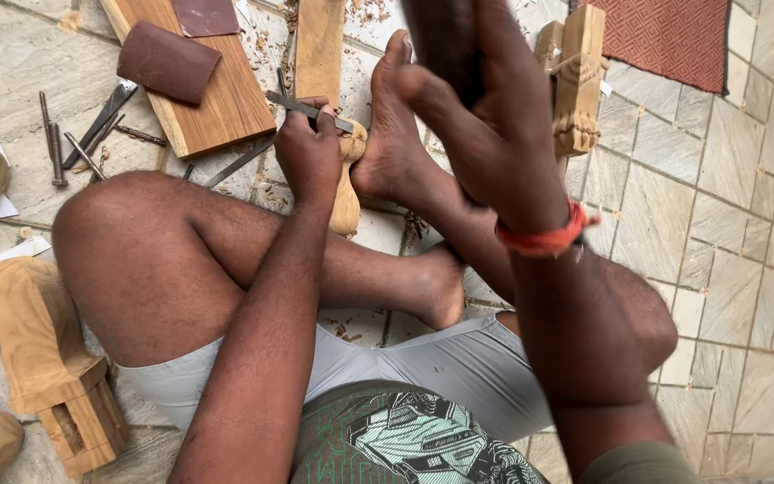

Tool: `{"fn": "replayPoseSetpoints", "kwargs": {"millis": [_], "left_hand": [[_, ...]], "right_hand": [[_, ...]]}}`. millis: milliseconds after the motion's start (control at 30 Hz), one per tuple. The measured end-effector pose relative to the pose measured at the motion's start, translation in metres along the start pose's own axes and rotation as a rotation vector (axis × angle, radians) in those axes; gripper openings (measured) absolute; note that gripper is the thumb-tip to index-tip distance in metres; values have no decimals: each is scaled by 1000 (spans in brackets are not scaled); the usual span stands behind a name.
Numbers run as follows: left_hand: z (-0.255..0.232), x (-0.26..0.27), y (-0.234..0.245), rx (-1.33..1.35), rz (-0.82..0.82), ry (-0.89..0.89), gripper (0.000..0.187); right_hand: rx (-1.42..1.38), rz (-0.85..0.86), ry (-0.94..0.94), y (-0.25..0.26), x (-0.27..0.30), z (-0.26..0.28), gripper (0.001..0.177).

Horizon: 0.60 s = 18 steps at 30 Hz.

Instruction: The person sits on the floor and carves a wooden piece shaped like a foot using a chisel and a wooden mallet. They repeatedly strike the chisel to shape the wood, with wood shavings accumulating around the work area.

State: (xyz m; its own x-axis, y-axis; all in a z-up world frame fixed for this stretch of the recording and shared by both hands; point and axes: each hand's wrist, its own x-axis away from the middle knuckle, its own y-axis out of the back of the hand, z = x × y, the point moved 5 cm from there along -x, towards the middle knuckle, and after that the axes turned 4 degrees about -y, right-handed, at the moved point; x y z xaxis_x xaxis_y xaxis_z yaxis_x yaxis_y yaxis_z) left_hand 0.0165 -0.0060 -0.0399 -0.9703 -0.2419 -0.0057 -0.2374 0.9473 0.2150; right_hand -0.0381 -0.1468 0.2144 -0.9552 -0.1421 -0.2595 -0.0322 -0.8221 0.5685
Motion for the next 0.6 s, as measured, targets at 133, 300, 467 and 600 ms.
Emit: {"fn": "replayPoseSetpoints", "kwargs": {"millis": [133,300,467,600], "left_hand": [[2,0,-5,-94,-23,-25,15],[6,-2,-17,-309,-28,-78,30],[18,4,-18,-154,-37,-49,31],[4,-1,-16,-292,-88,-208,26]], "right_hand": [[714,163,361,-42,-42,9,55],[1129,407,326,-77,-64,0,59],[907,154,526,-64,-53,4,52],[1130,343,434,-71,-55,-4,64]]}}
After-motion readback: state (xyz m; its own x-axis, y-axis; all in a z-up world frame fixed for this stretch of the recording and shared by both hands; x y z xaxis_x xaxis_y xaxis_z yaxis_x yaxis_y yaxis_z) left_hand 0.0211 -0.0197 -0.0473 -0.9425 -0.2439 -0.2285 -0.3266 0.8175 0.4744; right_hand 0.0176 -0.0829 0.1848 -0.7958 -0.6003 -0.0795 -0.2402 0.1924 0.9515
